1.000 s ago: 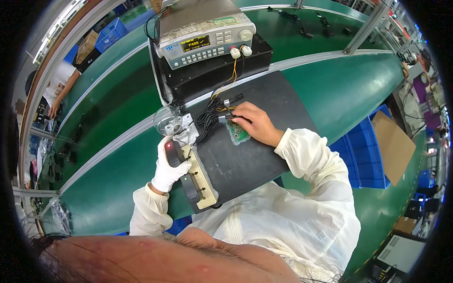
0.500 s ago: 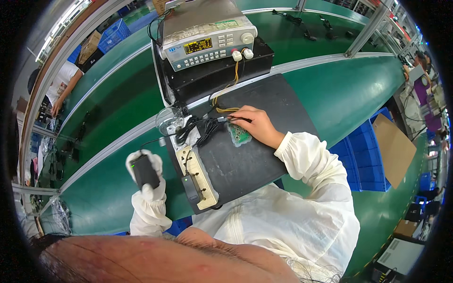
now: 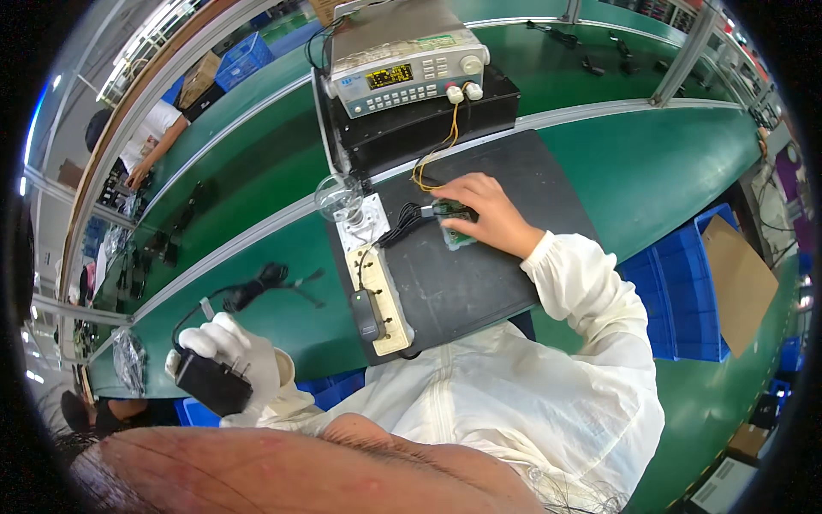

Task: The person tests power adapters by plugging them into a power strip, connecting their cables to a test circuit board, and placing the tested adapters onto a conveyor belt.

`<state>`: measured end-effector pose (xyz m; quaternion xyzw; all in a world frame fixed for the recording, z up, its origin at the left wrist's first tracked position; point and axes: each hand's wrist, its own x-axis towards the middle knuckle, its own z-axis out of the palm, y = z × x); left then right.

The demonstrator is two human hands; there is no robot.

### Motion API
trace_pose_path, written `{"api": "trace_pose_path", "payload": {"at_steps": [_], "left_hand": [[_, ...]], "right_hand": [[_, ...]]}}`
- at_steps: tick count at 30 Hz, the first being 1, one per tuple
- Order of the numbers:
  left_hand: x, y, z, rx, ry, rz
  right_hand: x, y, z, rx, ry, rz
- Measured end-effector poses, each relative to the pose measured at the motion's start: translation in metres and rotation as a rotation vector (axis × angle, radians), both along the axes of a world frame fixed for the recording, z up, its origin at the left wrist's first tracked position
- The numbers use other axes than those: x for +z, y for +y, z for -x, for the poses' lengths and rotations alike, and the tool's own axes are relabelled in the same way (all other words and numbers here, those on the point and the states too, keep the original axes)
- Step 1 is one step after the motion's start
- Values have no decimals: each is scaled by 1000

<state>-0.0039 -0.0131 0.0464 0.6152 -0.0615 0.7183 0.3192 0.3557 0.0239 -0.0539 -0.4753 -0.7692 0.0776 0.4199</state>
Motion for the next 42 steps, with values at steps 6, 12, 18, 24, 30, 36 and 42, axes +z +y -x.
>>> {"api": "trace_pose_path", "payload": {"at_steps": [6, 12, 18, 24, 30, 36, 42], "left_hand": [[-35, -32, 20, -366, 8, 985], [-11, -18, -77, 187, 918, -206], [-17, -11, -56, 328, 1058, -359], [-63, -18, 16, 700, 1126, -12], [-77, -32, 13, 443, 1157, 351], [-82, -39, -10, 456, 1212, 258], [-99, -46, -14, 354, 1185, 510]], "right_hand": [[49, -59, 21, 675, 135, 229], [36, -102, 72, 1042, 737, 845], [32, -100, 31, 759, 1152, 480], [57, -57, -110, 78, 1509, -99], [56, 79, -233, -645, 621, 162], [19, 140, -237, -865, -55, 228], [25, 114, -186, -677, 23, 4]]}}
